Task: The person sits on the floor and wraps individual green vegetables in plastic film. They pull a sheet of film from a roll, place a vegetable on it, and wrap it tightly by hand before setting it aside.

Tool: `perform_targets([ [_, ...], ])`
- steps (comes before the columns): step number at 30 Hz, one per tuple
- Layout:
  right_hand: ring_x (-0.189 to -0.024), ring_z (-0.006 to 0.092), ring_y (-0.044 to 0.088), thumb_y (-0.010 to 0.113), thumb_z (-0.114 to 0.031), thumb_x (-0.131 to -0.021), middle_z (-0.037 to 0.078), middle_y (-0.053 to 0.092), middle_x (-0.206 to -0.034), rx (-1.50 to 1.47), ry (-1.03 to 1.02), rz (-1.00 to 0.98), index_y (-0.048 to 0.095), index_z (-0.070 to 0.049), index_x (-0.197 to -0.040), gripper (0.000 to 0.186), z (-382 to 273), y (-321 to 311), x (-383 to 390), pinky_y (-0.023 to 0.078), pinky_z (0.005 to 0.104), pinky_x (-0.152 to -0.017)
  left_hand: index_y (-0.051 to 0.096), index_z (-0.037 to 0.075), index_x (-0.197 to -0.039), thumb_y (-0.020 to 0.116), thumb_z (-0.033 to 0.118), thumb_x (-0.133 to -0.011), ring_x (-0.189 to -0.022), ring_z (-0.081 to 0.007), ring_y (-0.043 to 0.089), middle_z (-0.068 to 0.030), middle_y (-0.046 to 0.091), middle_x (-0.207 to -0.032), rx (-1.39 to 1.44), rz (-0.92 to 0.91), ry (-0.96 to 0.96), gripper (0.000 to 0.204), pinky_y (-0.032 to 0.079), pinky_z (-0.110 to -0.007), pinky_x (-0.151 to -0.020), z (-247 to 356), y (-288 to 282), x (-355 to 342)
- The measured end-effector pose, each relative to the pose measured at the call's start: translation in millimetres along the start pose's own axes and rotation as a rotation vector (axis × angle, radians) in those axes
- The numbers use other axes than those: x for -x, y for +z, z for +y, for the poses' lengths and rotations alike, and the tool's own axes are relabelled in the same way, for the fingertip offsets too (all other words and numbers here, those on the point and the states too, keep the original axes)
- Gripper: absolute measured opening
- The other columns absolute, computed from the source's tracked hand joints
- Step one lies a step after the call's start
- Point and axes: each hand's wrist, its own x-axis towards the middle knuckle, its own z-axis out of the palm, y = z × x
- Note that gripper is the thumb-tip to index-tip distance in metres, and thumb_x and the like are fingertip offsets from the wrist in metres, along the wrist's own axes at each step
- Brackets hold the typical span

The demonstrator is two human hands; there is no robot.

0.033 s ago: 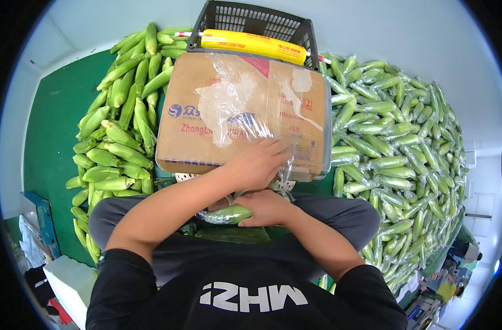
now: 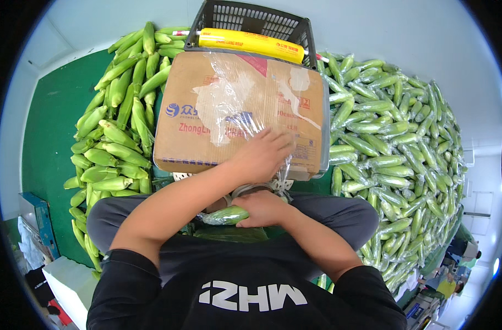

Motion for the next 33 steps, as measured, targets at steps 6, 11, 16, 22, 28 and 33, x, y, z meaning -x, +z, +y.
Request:
perform_targets([
  [6, -0.092, 0.0394, 0.071, 0.078, -0.042, -0.079, 0.020, 0.073, -0.091, 0.105, 0.188, -0.203, 0.069, -0.003, -0.105, 0.048, -13, -10, 22, 0.056, 0.0494, -0.082, 0.039, 0.012, -0.158, 0.057, 0.053, -0.096, -0.154, -0.0268, 0.029, -0.0053, 0.036, -0.165, -0.209, -0.017, -0.058, 0.076, 0.022, -0.053, -0.124, -29, 39, -11],
  [11, -0.079, 0.0344, 0.069, 0.063, -0.054, -0.097, 0.022, 0.067, -0.086, -0.406, 0.250, -0.122, 0.061, 0.001, -0.090, 0.056, -3, 29, 62, 0.052, 0.0443, -0.074, 0.039, 0.013, -0.158, 0.057, 0.052, -0.097, -0.154, -0.0257, 0.028, -0.0073, 0.034, -0.166, -0.206, 0.022, -0.020, 0.075, 0.022, -0.053, -0.124, -24, 38, -10],
  [16, -0.085, 0.0290, 0.074, 0.057, -0.048, -0.104, 0.018, 0.071, -0.101, -1.555, 0.501, 0.109, 0.058, 0.000, -0.130, 0.054, 23, -16, 85, 0.060, 0.0368, -0.066, 0.045, 0.009, -0.152, 0.067, 0.045, -0.093, -0.135, -0.0353, 0.051, -0.0160, 0.054, -0.147, 0.401, -0.199, 0.134, 0.073, 0.040, -0.050, -0.111, 18, -14, 14],
  [22, -0.101, 0.0229, 0.071, 0.071, -0.022, -0.097, 0.015, 0.064, -0.127, -1.230, 0.275, 0.059, 0.035, -0.010, -0.159, 0.073, 27, -118, 110, 0.062, 0.0320, -0.070, 0.057, 0.007, -0.140, 0.075, 0.040, -0.089, -0.111, -0.0388, 0.064, -0.0176, 0.069, -0.116, 0.572, -0.445, -0.205, 0.064, 0.051, -0.046, -0.095, -16, -43, 45],
  [28, -0.087, 0.0176, 0.069, 0.072, -0.017, -0.094, 0.006, 0.072, -0.103, -0.724, 0.570, 0.572, 0.060, -0.007, -0.140, 0.049, 38, -136, 75, 0.056, 0.0311, -0.076, 0.066, 0.004, -0.125, 0.077, 0.042, -0.089, -0.094, -0.0305, 0.070, -0.0177, 0.072, -0.106, 0.326, 0.055, -0.337, 0.053, 0.054, -0.041, -0.086, -21, -63, 54],
  [33, -0.104, 0.0273, 0.070, 0.082, -0.026, -0.083, 0.016, 0.072, -0.117, 0.069, 0.240, 0.506, 0.063, -0.011, -0.140, 0.062, -11, -141, 56, 0.053, 0.0382, -0.096, 0.072, 0.002, -0.112, 0.076, 0.044, -0.091, -0.097, -0.0246, 0.070, -0.0169, 0.073, -0.105, 0.727, -0.414, -0.539, 0.047, 0.054, -0.039, -0.087, -45, -120, 44],
])
